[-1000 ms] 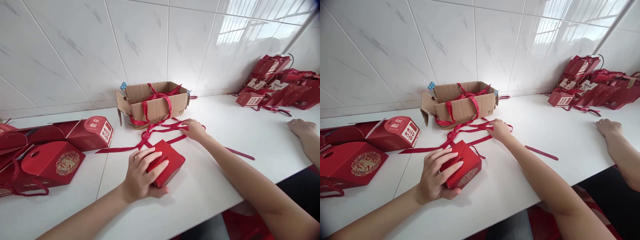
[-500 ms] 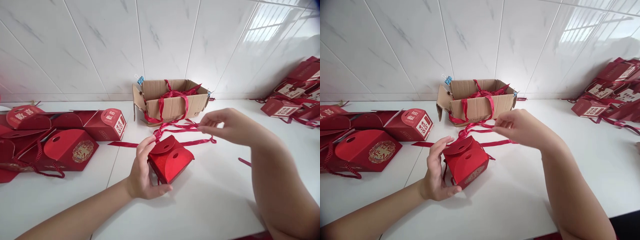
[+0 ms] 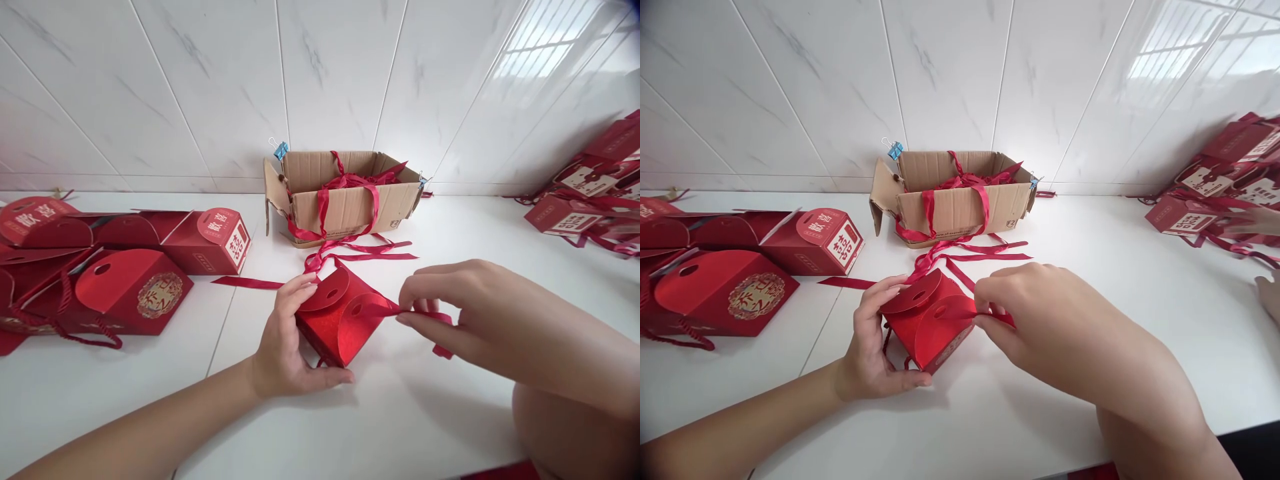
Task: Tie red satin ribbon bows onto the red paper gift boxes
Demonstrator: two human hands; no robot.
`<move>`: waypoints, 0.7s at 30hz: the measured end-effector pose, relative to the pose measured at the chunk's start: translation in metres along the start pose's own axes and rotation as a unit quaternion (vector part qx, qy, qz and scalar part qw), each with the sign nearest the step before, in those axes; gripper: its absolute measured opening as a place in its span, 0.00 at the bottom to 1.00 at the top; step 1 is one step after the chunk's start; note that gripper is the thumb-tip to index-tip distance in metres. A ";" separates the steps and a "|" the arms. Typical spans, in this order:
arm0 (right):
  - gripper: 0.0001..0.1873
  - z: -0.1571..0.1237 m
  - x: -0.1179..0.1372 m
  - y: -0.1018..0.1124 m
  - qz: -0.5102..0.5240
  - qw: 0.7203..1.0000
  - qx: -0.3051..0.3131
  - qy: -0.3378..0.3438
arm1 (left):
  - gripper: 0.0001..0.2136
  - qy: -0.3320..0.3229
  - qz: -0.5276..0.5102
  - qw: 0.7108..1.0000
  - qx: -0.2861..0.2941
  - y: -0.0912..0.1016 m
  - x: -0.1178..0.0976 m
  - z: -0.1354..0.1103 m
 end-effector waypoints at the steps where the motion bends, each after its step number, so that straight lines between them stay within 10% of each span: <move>1: 0.09 0.000 -0.001 0.000 0.002 1.000 -0.006 -0.003 | 0.45 -0.001 -0.002 1.000 -0.001 0.000 0.000 0.000; 21: 0.12 -0.006 0.009 0.002 0.001 0.999 -0.038 -0.006 | 0.44 0.006 -0.004 1.000 0.004 0.000 -0.002 0.000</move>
Point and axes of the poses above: each hand's wrist, its own z-axis towards the middle knuckle, its own y-axis out of the back of the hand, x = y × z, the point moved 6 cm from there along z, towards the middle knuckle, and after that the axes turned 8 degrees about z, right-handed, at the moved point
